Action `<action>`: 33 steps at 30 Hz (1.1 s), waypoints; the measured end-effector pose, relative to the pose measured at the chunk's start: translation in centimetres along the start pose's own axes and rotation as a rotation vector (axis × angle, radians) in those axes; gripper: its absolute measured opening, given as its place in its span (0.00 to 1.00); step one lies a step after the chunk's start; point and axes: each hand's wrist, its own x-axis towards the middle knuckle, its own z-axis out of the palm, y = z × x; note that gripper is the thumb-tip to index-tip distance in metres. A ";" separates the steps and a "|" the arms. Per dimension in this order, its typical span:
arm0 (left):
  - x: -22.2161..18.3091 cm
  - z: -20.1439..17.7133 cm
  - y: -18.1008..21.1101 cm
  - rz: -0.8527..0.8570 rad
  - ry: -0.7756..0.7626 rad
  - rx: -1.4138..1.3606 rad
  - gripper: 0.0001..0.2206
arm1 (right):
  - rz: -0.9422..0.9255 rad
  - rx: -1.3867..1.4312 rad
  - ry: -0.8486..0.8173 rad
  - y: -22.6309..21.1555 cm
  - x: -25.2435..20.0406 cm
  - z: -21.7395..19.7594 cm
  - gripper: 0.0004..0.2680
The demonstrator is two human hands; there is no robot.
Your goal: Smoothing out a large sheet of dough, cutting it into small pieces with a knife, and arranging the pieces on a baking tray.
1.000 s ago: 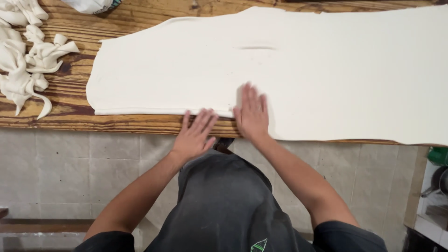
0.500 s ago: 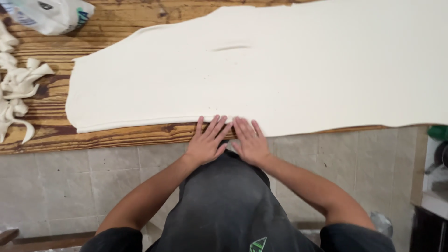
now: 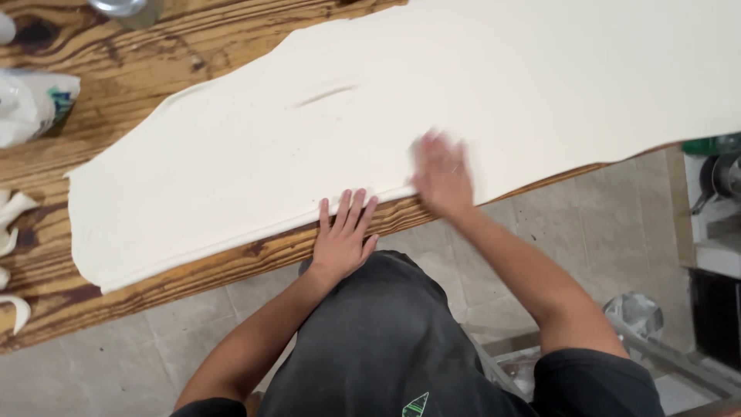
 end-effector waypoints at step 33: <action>13.6 4.6 17.9 -0.137 0.258 0.170 0.29 | -0.079 -0.012 0.083 20.0 -2.5 -1.6 0.27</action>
